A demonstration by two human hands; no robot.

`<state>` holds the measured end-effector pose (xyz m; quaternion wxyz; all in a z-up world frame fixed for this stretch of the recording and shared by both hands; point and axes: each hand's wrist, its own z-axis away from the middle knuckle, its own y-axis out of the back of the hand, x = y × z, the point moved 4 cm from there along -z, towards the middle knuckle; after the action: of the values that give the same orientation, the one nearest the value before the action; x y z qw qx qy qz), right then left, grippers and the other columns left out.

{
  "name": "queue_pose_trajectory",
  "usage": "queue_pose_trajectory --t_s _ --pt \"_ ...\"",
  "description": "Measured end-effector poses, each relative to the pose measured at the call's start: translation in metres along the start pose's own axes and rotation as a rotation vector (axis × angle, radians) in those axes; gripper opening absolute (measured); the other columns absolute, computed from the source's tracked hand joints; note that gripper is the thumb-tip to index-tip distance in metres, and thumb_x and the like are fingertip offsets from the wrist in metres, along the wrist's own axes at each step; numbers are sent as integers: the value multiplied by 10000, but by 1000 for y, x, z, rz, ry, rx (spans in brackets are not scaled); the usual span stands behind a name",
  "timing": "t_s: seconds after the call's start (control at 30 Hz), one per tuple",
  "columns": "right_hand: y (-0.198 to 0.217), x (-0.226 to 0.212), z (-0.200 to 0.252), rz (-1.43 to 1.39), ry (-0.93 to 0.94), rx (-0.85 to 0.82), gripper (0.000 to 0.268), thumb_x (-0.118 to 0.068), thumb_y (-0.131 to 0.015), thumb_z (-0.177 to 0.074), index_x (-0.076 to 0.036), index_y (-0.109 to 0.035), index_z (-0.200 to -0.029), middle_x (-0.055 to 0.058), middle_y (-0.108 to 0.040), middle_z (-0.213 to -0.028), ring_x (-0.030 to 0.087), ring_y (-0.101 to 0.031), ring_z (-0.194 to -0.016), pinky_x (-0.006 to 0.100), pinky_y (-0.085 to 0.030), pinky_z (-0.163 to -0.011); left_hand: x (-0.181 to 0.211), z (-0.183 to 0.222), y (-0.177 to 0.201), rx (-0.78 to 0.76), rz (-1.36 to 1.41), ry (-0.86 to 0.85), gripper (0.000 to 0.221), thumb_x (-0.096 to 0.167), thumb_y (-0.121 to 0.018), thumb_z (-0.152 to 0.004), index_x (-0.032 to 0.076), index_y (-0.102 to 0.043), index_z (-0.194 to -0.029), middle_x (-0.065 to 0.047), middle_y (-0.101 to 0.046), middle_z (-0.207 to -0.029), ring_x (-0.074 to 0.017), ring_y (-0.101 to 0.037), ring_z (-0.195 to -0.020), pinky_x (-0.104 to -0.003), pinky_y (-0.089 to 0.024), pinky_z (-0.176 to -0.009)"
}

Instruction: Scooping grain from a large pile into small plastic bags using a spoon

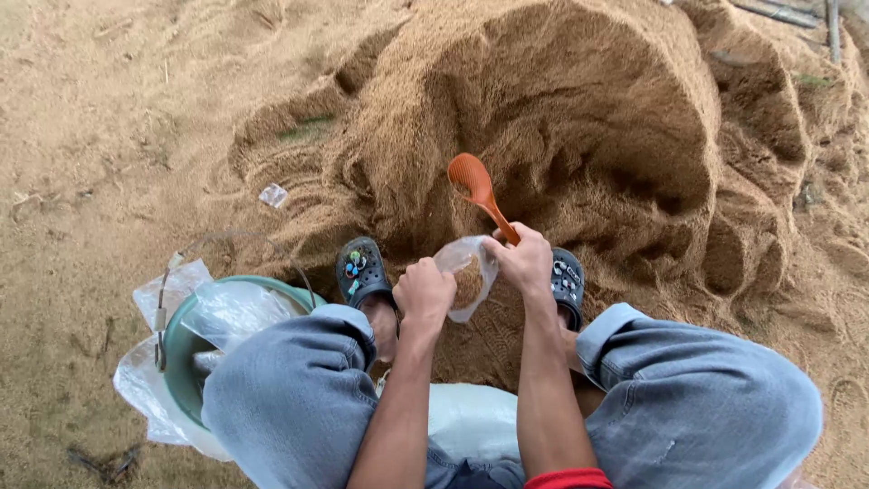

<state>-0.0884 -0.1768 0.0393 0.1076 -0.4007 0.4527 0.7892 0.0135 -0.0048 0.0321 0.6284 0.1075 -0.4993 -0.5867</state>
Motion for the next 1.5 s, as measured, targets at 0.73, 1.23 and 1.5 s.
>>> queue_pose_trajectory --t_s 0.73,1.23,1.5 --pt "-75 257 -109 -30 -377 526 411 -209 -535 -992 -207 -643 -1389 213 -698 -1228 423 -636 -1180 499 -487 -1022 9 -16 -1 160 245 -164 268 237 -737 -865 148 -526 -727 -97 -660 -1049 -429 -746 -860 -526 -593 -735" --pt "-183 297 -68 -232 -418 225 228 -355 -590 -1047 -322 -785 -1160 34 -742 -873 203 -667 -838 365 -509 -817 9 -28 -12 18 241 -209 164 381 -669 -941 297 -802 -985 -97 -684 -1194 -403 -736 -982 -529 -602 -829" --pt "-112 205 -31 -394 -464 305 306 -538 -756 -843 -243 -831 -810 -1 -576 -563 116 -506 -589 239 -391 -588 18 -8 12 119 241 -197 277 241 -672 -939 176 -735 -1201 -184 -673 -1189 -396 -743 -960 -539 -605 -851"
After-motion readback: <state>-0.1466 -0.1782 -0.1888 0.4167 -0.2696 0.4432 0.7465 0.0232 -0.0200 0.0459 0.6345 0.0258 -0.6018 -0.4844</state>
